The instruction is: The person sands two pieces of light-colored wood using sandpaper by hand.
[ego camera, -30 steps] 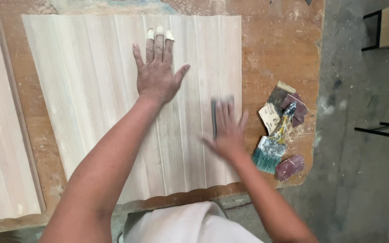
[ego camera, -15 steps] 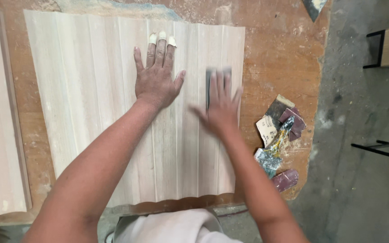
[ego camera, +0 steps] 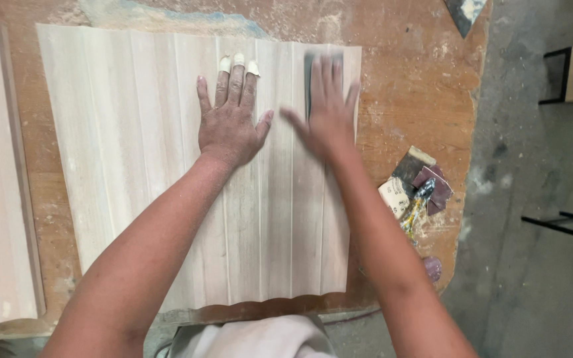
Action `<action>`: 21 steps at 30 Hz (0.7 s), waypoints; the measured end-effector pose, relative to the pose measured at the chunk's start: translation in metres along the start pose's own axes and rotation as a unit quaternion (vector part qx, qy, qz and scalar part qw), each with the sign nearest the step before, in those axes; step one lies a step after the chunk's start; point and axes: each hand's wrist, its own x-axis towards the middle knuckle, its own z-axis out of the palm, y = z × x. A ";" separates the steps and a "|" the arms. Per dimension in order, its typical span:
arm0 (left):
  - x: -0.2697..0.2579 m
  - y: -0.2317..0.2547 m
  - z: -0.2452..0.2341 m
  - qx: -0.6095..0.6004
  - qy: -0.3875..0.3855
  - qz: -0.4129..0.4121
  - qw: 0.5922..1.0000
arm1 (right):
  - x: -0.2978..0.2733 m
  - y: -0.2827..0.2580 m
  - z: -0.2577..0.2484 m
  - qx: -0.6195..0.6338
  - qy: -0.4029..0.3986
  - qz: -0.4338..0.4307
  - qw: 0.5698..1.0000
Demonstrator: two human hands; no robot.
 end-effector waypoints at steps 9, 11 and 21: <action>-0.008 -0.002 0.012 -0.009 0.012 0.016 1.000 | -0.170 -0.013 0.036 -0.085 -0.057 -0.005 0.995; -0.007 0.001 0.003 -0.019 -0.038 -0.007 0.999 | -0.221 -0.018 0.049 -0.117 -0.161 0.013 0.980; -0.006 0.000 0.007 -0.005 -0.030 0.010 0.999 | 0.002 0.001 -0.012 -0.026 0.058 -0.007 0.998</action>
